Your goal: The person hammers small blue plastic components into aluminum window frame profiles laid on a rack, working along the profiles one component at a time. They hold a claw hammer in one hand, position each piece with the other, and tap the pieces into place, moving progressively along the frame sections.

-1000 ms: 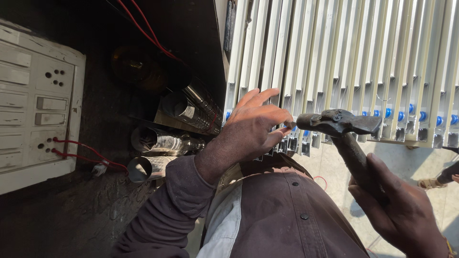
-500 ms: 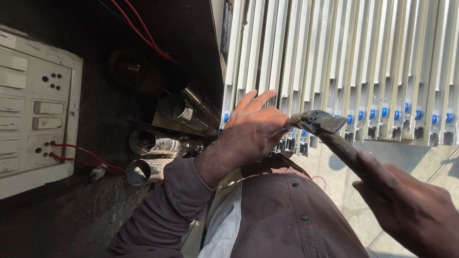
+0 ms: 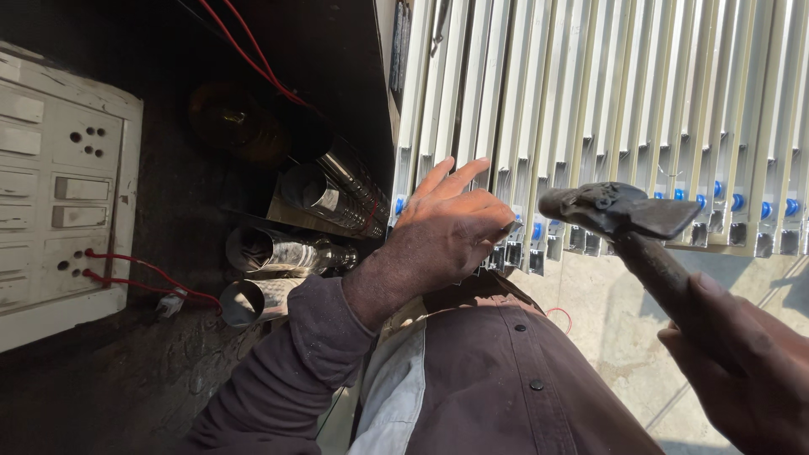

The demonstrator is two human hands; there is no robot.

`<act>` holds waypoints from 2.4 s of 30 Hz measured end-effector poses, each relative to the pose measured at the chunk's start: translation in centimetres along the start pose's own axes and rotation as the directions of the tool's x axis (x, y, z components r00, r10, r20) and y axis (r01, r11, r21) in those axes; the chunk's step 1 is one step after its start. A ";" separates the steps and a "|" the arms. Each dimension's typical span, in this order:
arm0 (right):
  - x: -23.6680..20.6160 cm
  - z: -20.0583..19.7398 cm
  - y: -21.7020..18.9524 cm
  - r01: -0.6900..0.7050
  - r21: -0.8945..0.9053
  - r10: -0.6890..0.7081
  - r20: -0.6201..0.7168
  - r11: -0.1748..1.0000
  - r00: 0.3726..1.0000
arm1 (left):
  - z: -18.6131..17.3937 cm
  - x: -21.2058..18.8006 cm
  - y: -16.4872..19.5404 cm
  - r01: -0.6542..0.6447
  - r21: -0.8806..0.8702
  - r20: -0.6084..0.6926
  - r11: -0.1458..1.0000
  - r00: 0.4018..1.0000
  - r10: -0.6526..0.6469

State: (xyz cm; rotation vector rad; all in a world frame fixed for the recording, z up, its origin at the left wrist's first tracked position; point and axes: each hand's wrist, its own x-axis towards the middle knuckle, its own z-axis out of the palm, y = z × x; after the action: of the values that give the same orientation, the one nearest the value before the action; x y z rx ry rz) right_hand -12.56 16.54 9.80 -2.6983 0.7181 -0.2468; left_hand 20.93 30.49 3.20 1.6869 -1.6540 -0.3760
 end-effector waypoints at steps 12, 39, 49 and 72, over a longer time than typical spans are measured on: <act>1.1 -0.8 -1.3 0.180 0.033 -0.179 -0.024 0.983 0.984 | 0.1 0.0 -0.2 -0.021 0.064 0.004 0.998 1.000 0.020; -0.4 0.9 0.2 -0.083 0.239 0.070 0.062 0.967 0.996 | 0.3 0.1 1.3 0.048 0.035 -0.003 0.998 0.999 -0.048; -0.7 2.3 1.4 -0.112 0.268 0.081 0.124 0.957 0.989 | 0.0 -0.3 0.9 0.032 0.010 -0.033 0.999 0.999 -0.032; -1.2 0.3 0.9 -0.001 -0.014 0.002 0.088 1.000 0.996 | 0.5 -0.4 0.8 -0.007 -0.001 -0.040 1.000 0.999 0.007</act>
State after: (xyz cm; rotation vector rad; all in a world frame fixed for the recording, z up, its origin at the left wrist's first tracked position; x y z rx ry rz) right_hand -13.91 16.53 9.08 -2.7023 0.6986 -0.1226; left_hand 20.01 30.79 3.28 1.6770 -1.6292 -0.3379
